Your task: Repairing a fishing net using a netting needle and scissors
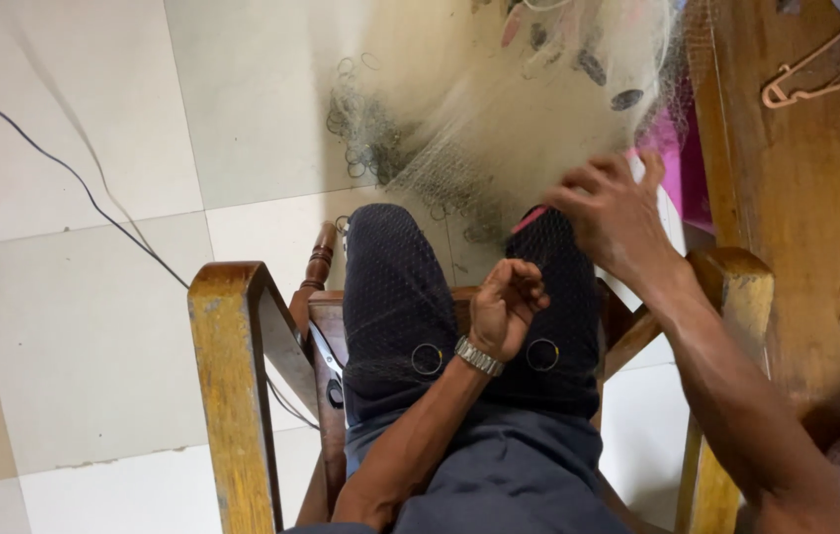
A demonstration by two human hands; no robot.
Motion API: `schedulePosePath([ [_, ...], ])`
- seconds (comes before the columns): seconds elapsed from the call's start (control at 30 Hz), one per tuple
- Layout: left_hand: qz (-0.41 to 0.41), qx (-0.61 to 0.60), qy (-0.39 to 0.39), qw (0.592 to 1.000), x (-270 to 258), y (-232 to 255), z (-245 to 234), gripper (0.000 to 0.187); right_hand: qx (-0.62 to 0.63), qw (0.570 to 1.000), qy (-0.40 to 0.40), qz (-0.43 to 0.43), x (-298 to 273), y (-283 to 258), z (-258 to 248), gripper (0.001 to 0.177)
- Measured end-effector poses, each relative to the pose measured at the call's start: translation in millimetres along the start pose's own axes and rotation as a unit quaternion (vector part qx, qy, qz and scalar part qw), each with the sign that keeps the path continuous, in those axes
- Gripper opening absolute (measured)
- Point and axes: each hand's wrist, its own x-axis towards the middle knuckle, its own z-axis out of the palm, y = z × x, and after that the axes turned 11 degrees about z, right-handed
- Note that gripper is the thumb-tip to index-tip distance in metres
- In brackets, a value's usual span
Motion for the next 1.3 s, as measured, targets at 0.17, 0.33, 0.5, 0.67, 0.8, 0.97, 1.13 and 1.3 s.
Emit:
schedulePosePath([
  [0.17,-0.022,-0.007,0.015,1.0,4.4,-2.0,-2.4,0.03,-0.031,0.996,-0.065,0.049,-39.7,19.9,21.4,0.017],
  [0.33,-0.026,-0.004,0.014,1.0,5.9,0.7,-0.7,0.03,-0.01,0.999,-0.017,0.034,-44.6,10.6,30.2,0.013],
  [0.5,-0.026,-0.008,0.003,1.0,6.7,-0.7,-2.7,0.029,-0.022,0.999,0.007,0.03,-46.5,7.1,36.1,0.012],
  [0.67,-0.048,-0.051,-0.004,0.998,11.2,-4.4,-9.4,0.032,0.037,0.998,0.031,0.031,-50.6,3.6,56.4,0.012],
  [0.8,-0.061,-0.071,-0.013,0.996,14.4,-2.6,-13.3,0.031,0.066,0.996,0.039,0.049,-50.8,-1.8,60.5,0.011],
  [0.97,-0.086,-0.079,-0.017,0.993,17.9,-3.7,-13.4,0.028,0.151,0.987,0.038,0.044,-47.1,-10.9,56.6,0.011],
  [1.13,-0.098,-0.127,0.002,0.987,17.1,11.9,4.8,0.023,0.161,0.986,0.03,0.01,-43.9,-41.3,34.6,0.014],
  [1.3,-0.093,-0.064,-0.012,0.994,24.2,10.8,0.4,0.022,0.123,0.992,0.03,0.014,-48.5,-42.3,49.9,0.014],
])
